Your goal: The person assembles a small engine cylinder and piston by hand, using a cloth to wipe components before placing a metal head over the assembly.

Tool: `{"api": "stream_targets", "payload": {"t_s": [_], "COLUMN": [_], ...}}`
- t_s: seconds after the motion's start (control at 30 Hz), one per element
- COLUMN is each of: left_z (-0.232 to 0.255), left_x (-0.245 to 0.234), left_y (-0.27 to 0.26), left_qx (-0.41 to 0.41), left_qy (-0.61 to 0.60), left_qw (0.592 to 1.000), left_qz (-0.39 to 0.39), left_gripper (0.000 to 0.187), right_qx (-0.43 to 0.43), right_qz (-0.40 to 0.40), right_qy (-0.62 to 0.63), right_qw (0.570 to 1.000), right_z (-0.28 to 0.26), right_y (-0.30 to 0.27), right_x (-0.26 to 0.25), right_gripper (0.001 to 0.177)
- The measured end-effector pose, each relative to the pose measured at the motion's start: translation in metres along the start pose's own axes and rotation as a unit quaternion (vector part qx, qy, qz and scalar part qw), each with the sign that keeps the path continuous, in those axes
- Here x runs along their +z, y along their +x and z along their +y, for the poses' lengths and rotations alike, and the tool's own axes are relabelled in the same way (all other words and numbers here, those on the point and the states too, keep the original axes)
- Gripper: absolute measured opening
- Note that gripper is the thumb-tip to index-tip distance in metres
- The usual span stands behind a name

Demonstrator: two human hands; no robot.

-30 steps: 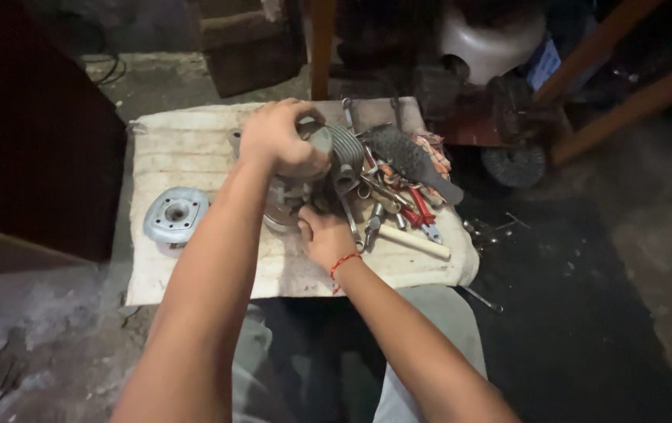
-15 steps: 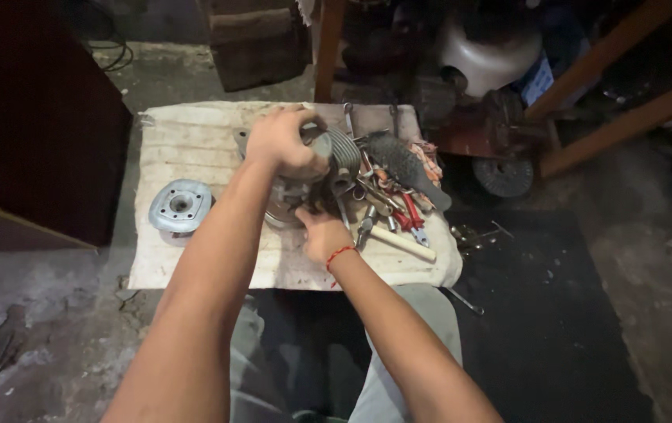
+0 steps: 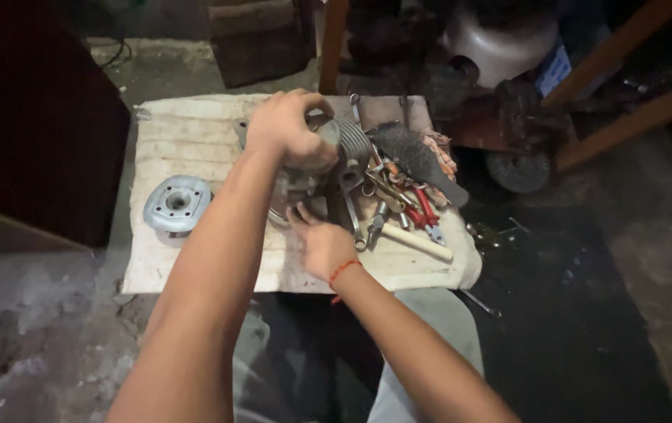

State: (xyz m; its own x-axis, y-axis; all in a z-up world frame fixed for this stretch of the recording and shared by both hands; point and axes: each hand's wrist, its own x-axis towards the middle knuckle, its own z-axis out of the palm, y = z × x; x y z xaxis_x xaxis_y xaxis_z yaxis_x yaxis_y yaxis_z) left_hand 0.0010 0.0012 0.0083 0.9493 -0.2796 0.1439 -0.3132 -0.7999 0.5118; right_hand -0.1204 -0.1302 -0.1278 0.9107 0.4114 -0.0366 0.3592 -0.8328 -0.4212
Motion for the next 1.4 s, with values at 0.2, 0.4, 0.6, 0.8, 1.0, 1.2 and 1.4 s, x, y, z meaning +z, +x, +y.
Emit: {"api": "stream_targets", "payload": {"t_s": [0.2, 0.4, 0.6, 0.8, 1.0, 1.2, 1.4], "left_z": [0.004, 0.000, -0.002, 0.008, 0.016, 0.019, 0.015], "left_x": [0.002, 0.006, 0.004, 0.005, 0.004, 0.007, 0.003], "left_y": [0.003, 0.004, 0.001, 0.000, -0.002, 0.004, 0.016], "left_qx": [-0.010, 0.005, -0.013, -0.059, -0.104, -0.143, -0.182], "left_qy": [-0.003, -0.001, 0.007, 0.025, 0.039, 0.037, 0.027], "left_qw": [1.000, 1.000, 1.000, 0.998, 0.994, 0.989, 0.983], "left_qz": [-0.009, 0.007, -0.012, 0.001, -0.009, -0.004, 0.014], "left_gripper": [0.067, 0.065, 0.067, 0.068, 0.070, 0.072, 0.066], "right_qx": [0.020, 0.027, 0.108, 0.060, -0.019, 0.049, -0.129], "right_qz": [-0.091, -0.028, -0.089, -0.125, -0.027, -0.029, 0.169], "right_qy": [0.000, 0.032, 0.051, -0.067, -0.007, 0.057, -0.126], "right_qw": [0.996, 0.999, 0.989, 0.988, 0.999, 0.997, 0.969], "right_z": [-0.009, -0.027, -0.051, -0.040, -0.021, -0.030, -0.003], "right_y": [-0.008, 0.029, 0.061, 0.023, 0.024, 0.058, 0.031], "right_x": [-0.017, 0.020, 0.035, 0.016, 0.030, 0.049, 0.054], "right_gripper": [0.085, 0.087, 0.078, 0.102, 0.096, 0.048, 0.083]}}
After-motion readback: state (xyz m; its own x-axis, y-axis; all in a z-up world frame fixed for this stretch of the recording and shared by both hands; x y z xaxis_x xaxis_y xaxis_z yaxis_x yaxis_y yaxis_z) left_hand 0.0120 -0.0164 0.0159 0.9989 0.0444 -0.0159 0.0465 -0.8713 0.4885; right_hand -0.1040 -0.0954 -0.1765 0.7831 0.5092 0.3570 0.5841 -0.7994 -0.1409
